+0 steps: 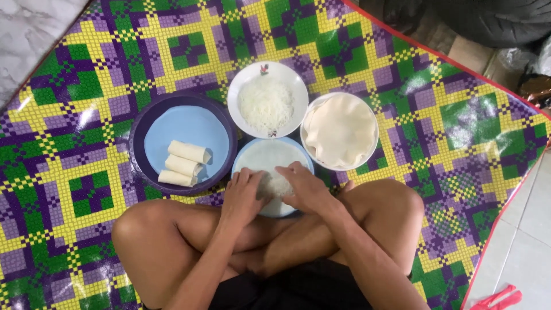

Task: Preparing individual pastry rolls by placing filling on a wrapper and rolling it up manually.

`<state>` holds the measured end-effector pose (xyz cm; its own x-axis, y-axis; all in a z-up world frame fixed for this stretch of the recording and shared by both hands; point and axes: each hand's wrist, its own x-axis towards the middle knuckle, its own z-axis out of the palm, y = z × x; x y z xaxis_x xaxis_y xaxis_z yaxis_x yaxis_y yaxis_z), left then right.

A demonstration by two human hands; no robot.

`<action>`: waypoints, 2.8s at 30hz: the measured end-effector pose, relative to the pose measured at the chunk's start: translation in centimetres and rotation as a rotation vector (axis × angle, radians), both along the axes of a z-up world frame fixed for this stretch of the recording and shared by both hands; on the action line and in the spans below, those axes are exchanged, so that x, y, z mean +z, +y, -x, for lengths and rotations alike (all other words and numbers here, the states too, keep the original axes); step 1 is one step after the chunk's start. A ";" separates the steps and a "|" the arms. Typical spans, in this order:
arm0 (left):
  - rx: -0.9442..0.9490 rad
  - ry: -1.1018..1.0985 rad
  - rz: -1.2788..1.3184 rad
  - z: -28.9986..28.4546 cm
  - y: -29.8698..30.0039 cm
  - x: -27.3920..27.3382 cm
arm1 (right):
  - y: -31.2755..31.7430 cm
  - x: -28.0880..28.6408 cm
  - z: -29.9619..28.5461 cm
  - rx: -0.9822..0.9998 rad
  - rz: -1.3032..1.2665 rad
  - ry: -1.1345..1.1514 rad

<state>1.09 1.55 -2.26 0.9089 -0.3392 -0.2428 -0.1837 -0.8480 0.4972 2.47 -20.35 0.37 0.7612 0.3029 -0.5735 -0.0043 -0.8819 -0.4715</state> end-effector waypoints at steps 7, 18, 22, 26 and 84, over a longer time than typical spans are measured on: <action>0.068 0.191 0.365 -0.2 -0.1 2.2 | 0.3 1.3 0.9 0.013 -0.182 -0.333; 0.332 0.328 0.733 1.2 0.2 2.4 | 0.9 2.9 1.7 -0.077 -0.336 -0.515; 0.194 0.120 0.460 0.9 0.3 3.5 | 0.1 1.7 2.0 -0.019 -0.239 -0.351; 0.086 0.004 0.345 0.8 -0.4 2.3 | -0.2 1.0 1.8 -0.030 -0.137 -0.354; 0.337 0.252 0.731 1.2 -0.4 4.0 | 0.5 3.5 1.8 -0.210 -0.497 -0.394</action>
